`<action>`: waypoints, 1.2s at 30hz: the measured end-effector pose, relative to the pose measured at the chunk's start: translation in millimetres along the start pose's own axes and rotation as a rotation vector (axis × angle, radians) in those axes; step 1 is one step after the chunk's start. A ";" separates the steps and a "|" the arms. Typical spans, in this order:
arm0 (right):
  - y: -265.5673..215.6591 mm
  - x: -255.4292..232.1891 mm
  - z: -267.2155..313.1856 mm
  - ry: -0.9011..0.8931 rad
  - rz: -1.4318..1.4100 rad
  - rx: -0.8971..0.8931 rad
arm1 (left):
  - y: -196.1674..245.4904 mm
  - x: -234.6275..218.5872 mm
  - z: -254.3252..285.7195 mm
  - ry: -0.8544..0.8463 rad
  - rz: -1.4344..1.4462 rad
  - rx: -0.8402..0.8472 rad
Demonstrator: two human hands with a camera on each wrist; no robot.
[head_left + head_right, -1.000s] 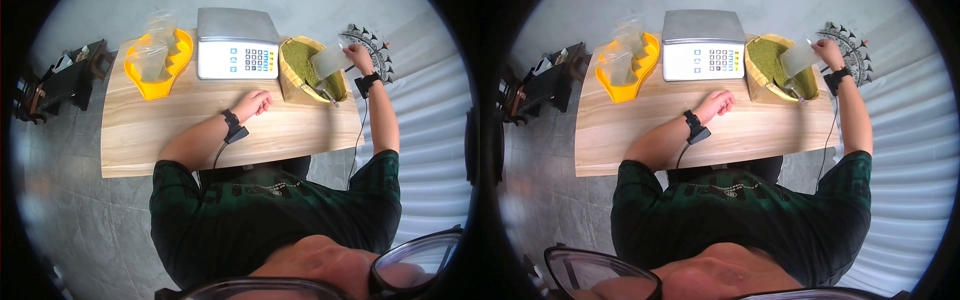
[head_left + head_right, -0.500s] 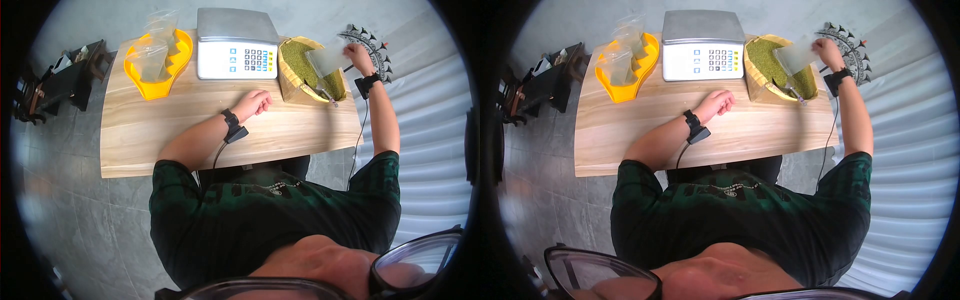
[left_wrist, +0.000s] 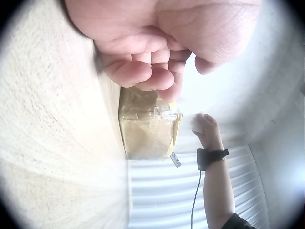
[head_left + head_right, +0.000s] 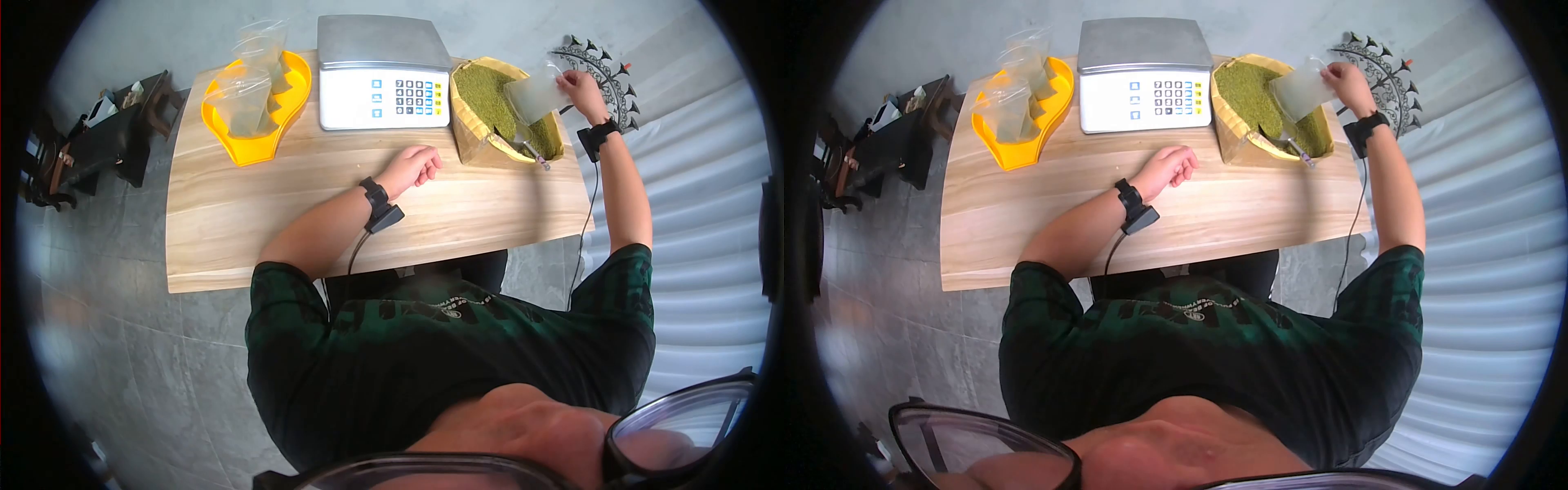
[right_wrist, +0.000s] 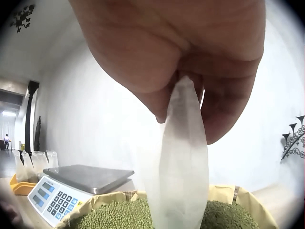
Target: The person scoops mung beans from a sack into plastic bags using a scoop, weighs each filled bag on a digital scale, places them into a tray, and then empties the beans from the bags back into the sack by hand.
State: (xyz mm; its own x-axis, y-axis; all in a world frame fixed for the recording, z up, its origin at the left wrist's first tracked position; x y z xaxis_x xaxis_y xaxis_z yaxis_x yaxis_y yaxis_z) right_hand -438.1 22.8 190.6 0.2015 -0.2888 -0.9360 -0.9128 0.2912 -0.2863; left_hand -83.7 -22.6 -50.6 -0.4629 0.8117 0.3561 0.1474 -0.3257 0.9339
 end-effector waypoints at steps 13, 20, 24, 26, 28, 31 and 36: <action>16.0 -9.8 44.1 0.379 -0.543 -0.019 | 2.8 0.2 3.6 -0.021 -0.017 -0.013; -45.5 29.3 127.5 0.217 -1.382 0.105 | 16.2 38.8 16.3 -0.256 -0.143 0.173; -99.8 79.6 169.8 0.012 -1.618 0.051 | 48.3 71.1 45.2 -0.188 0.207 0.190; -112.0 108.1 180.6 -0.075 -1.687 0.019 | 55.0 69.5 61.7 -0.032 0.071 0.234; -128.6 136.1 191.1 -0.380 -1.672 0.100 | 56.1 62.2 79.9 0.218 0.416 0.153; -164.9 148.5 194.2 -0.456 -1.764 0.053 | 62.1 49.4 109.4 0.333 0.372 0.275; -179.6 202.6 169.3 -0.583 -1.518 0.056 | 57.3 36.2 160.1 0.550 0.360 0.299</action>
State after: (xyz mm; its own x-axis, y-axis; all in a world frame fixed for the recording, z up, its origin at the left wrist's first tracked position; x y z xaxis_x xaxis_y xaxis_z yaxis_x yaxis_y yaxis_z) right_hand -173.2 66.4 17.7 0.9662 0.0364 0.2552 0.2499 0.1115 -0.9618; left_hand 47.9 65.7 20.8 -0.7018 0.2916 0.6499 0.5702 -0.3169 0.7579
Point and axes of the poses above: each hand's wrist, its own z-axis away from the middle knuckle, its own x-axis out of the palm, y = z × x, the point moved 4 cm from there along -z, towards the middle knuckle, and after that the axes turned 1 degree about -x, right-handed, at the moved point
